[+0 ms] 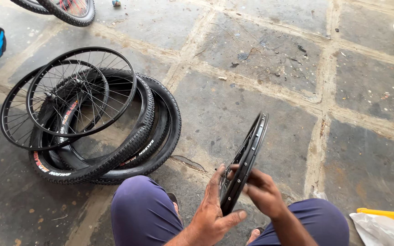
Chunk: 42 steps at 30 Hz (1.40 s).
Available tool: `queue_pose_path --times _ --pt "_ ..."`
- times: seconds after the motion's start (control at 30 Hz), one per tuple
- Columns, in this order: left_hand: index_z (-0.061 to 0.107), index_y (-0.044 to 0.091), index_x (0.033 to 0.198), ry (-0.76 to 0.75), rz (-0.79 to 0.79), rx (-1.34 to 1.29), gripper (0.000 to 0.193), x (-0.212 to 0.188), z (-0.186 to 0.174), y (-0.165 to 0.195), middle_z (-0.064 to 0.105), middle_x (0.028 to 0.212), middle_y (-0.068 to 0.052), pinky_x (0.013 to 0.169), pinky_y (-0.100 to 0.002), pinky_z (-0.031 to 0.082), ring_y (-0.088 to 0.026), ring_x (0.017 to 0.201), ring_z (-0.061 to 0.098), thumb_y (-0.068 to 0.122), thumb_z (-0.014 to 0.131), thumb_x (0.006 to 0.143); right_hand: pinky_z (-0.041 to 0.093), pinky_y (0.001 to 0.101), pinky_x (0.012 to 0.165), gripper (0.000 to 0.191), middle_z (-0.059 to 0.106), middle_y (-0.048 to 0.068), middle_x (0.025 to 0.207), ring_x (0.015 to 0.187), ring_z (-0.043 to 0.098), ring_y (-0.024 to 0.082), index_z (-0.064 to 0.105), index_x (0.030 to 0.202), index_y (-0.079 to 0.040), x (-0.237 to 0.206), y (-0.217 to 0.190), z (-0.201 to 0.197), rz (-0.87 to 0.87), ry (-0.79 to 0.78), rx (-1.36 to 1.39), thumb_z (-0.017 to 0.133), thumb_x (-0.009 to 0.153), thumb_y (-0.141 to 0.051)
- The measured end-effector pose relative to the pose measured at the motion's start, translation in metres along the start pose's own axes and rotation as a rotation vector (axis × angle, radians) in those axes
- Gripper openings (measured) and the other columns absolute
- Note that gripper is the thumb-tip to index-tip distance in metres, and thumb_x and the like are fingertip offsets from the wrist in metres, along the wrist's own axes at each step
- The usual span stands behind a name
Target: The person sits on the floor and uses a spoke wrench to tighten the nipples on a bicycle wheel rim. They rotate the wheel and adjust multiple spokes sequentially to align the rim.
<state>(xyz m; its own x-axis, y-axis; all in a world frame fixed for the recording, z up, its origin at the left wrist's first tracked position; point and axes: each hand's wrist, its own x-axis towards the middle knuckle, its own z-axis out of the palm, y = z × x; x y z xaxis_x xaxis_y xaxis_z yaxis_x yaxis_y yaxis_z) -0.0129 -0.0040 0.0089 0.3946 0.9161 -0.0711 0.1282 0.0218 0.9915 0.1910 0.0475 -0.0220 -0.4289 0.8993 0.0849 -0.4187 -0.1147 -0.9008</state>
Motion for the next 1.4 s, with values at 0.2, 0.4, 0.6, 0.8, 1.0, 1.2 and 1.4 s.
queue_pose_path --times 0.2,0.4,0.6,0.8,1.0,1.2,1.4 --pt "0.003 0.001 0.164 0.044 0.038 0.083 0.111 -0.002 0.01 0.002 0.022 0.166 -0.032 0.127 -0.054 0.021 -0.045 0.158 0.022 0.043 0.073 0.09 0.048 0.0362 0.073 0.043 0.063 0.007 0.082 0.077 0.06 0.024 0.055 0.082 -0.007 -0.003 0.011 0.019 -0.693 0.543 -1.366 0.091 0.069 -0.026" --pt "-0.001 -0.001 0.164 0.043 0.042 0.12 0.113 -0.001 0.008 0.004 0.016 0.165 -0.034 0.126 -0.055 0.019 -0.047 0.158 0.017 0.044 0.074 0.091 0.049 0.0314 0.067 0.043 0.063 0.003 0.082 0.075 0.061 0.016 0.057 0.081 -0.008 -0.005 0.039 0.002 -0.661 0.51 -1.323 0.093 0.074 -0.031" --pt "0.0 0.0 0.164 0.049 0.038 0.081 0.113 -0.002 0.006 0.005 0.019 0.165 -0.033 0.126 -0.054 0.02 -0.046 0.158 0.019 0.043 0.074 0.09 0.052 0.0393 0.106 0.033 0.073 0.015 0.118 0.115 0.068 0.023 0.06 0.13 0.007 -0.027 0.028 -0.012 -0.182 0.179 -0.219 0.053 0.106 -0.014" --pt "0.0 0.0 0.164 0.033 0.033 0.077 0.113 -0.003 0.006 0.004 0.018 0.165 -0.033 0.126 -0.055 0.019 -0.045 0.159 0.018 0.043 0.075 0.091 0.051 0.0402 0.103 0.055 0.065 0.015 0.119 0.113 0.063 0.023 0.044 0.157 0.01 -0.023 0.028 -0.012 -0.069 0.031 -0.103 0.058 0.105 -0.006" --pt "0.0 0.0 0.164 0.006 0.04 0.115 0.112 -0.004 0.006 0.002 0.02 0.165 -0.033 0.126 -0.055 0.02 -0.045 0.159 0.018 0.044 0.073 0.092 0.054 0.0478 0.111 0.039 0.067 0.023 0.129 0.126 0.064 0.03 0.05 0.14 0.011 -0.024 0.027 -0.015 -0.211 0.044 -0.135 0.055 0.105 -0.007" --pt "0.001 -0.002 0.165 -0.019 0.111 0.108 0.112 -0.009 0.005 -0.002 0.026 0.165 -0.031 0.128 -0.055 0.023 -0.044 0.159 0.025 0.05 0.071 0.094 0.051 0.0414 0.111 0.046 0.066 0.025 0.126 0.123 0.064 0.03 0.053 0.147 0.014 -0.02 0.019 -0.023 0.01 -0.002 0.063 0.053 0.108 -0.009" --pt "-0.001 -0.001 0.165 -0.034 0.067 0.087 0.114 -0.012 0.004 0.0 0.018 0.168 -0.033 0.127 -0.055 0.022 -0.044 0.16 0.018 0.05 0.072 0.093 0.06 0.0428 0.109 0.047 0.069 0.022 0.13 0.125 0.07 0.03 0.053 0.143 0.01 -0.028 0.018 -0.008 -0.31 0.099 -0.278 0.067 0.098 0.004"
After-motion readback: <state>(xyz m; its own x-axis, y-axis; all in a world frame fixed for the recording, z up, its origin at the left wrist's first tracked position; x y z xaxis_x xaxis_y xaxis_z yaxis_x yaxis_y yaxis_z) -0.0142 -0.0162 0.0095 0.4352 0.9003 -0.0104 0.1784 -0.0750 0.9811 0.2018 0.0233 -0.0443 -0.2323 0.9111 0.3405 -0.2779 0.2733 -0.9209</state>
